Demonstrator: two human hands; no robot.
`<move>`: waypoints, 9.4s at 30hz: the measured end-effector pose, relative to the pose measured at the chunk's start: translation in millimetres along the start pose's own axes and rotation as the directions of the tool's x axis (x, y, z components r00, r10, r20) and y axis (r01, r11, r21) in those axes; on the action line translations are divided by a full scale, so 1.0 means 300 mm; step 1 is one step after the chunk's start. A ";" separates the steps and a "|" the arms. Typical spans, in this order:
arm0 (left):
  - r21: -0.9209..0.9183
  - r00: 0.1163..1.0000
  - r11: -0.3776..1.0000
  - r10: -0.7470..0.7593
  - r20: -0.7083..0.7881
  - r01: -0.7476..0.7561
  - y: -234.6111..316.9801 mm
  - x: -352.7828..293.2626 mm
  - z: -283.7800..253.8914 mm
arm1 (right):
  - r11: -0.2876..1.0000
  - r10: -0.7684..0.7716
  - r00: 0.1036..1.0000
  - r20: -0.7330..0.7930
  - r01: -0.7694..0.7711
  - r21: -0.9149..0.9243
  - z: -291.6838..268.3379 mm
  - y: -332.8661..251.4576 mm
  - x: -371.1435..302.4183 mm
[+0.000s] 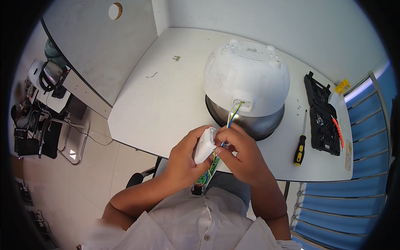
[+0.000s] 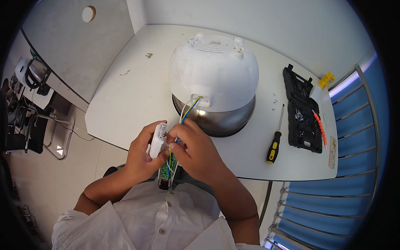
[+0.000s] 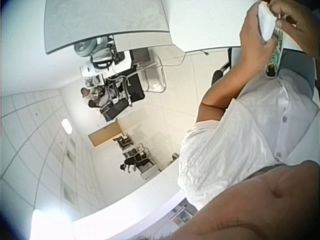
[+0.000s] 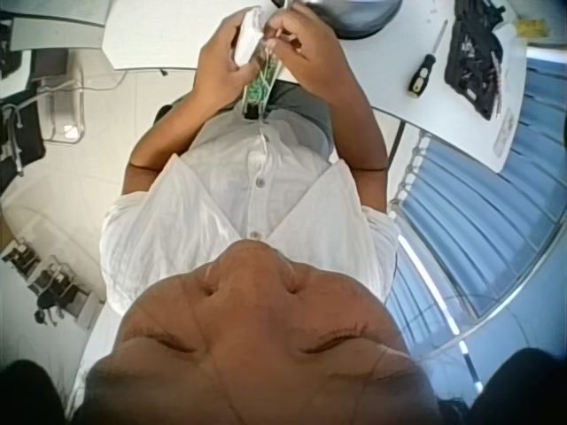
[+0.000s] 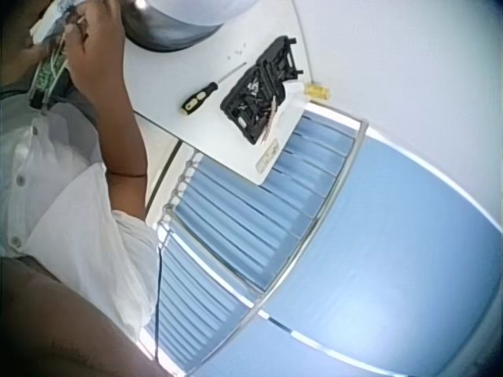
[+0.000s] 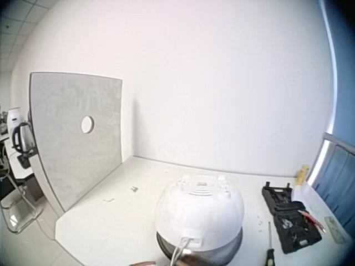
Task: The person assembles a white electronic device by inserting colored wires into a circuit board and connecting a plug. They then attach a white plastic cover to enclose the components.
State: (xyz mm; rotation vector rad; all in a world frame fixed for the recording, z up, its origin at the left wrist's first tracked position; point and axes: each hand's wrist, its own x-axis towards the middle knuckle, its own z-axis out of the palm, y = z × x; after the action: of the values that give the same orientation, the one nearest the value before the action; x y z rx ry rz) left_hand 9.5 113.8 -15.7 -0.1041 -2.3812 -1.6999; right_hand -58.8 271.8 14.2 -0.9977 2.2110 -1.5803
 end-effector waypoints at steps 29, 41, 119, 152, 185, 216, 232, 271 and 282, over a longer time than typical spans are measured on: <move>-0.114 0.995 0.993 -0.023 0.093 0.033 0.002 -0.003 -0.004 | 0.948 0.067 0.989 -0.134 -0.022 0.316 0.048 0.044 -0.014; -0.214 0.990 0.976 -0.014 0.143 0.045 -0.016 0.010 -0.007 | 0.916 0.073 0.994 -0.087 -0.032 0.400 0.045 0.065 -0.019; 0.041 0.986 0.986 0.163 -0.029 -0.162 0.011 -0.026 -0.048 | 0.497 0.113 0.932 -0.343 0.246 0.832 0.286 0.094 -0.122; 0.196 0.956 0.940 0.292 -0.042 -0.278 0.038 -0.001 -0.031 | 0.681 0.116 0.881 -0.458 0.265 0.683 0.276 0.087 -0.113; 0.166 0.989 0.977 0.143 -0.038 -0.135 0.022 -0.005 -0.038 | 0.625 0.188 0.940 -0.284 0.109 0.773 0.203 0.056 -0.053; -0.325 0.993 0.939 -0.086 0.083 0.108 0.013 0.042 -0.109 | 0.304 0.097 0.995 0.029 -0.058 0.951 0.125 0.020 -0.031; -0.636 0.896 0.643 -0.204 0.395 0.427 0.005 0.110 -0.146 | 0.557 -0.211 0.977 0.025 0.099 0.824 0.095 0.111 0.056; -0.009 0.967 0.993 0.118 0.228 -0.119 -0.016 0.136 -0.139 | 0.879 -0.209 0.921 -0.330 0.325 0.350 0.136 0.107 0.051; -0.003 0.987 0.999 0.050 0.154 -0.050 0.016 0.131 -0.141 | 0.911 -0.204 0.930 -0.305 0.294 0.288 0.109 0.094 0.032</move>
State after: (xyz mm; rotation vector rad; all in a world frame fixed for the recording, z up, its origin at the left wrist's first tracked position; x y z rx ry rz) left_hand -22.4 73.0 10.1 -0.3031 -2.4650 -1.7266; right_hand -58.4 246.5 -22.1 -1.0498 1.9311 -2.2342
